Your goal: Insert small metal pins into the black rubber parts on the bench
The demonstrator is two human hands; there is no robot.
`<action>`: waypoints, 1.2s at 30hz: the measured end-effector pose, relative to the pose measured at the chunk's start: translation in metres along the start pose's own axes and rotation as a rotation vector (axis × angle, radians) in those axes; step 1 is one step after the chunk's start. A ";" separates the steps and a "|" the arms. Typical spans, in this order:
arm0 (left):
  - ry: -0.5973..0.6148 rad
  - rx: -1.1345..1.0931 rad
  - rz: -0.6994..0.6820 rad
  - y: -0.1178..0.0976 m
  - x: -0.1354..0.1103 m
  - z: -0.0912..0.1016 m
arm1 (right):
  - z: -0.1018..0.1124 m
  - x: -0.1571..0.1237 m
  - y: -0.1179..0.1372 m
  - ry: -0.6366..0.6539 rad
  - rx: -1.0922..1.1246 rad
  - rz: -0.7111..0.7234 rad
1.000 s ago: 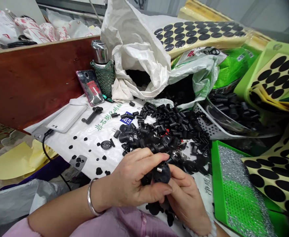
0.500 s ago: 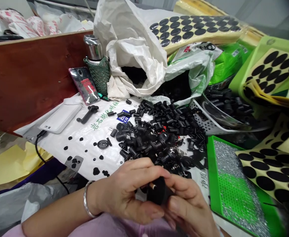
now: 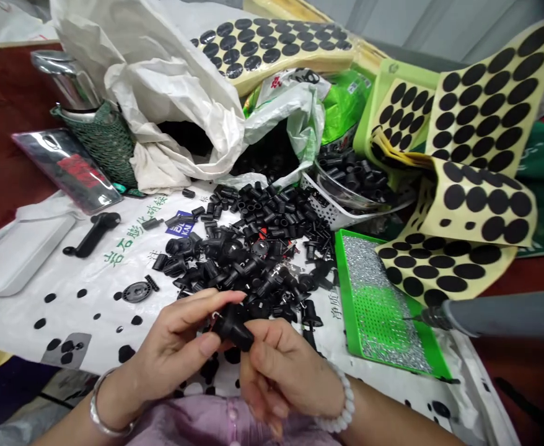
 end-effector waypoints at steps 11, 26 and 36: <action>-0.277 0.460 0.105 0.010 0.015 0.027 | 0.100 -0.049 0.104 -0.812 -1.310 0.339; -0.218 0.698 0.071 0.025 0.020 0.018 | 0.147 -0.005 0.088 -0.601 -1.962 -0.206; -0.363 0.697 0.235 0.028 -0.031 0.068 | 0.151 0.006 0.089 -0.556 -1.930 -0.101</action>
Point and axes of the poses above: each hand's wrist, its own x-axis towards the middle knuckle, its own z-axis out of the back of the hand, y = z × x, the point moved 6 cm from there along x, towards the middle knuckle
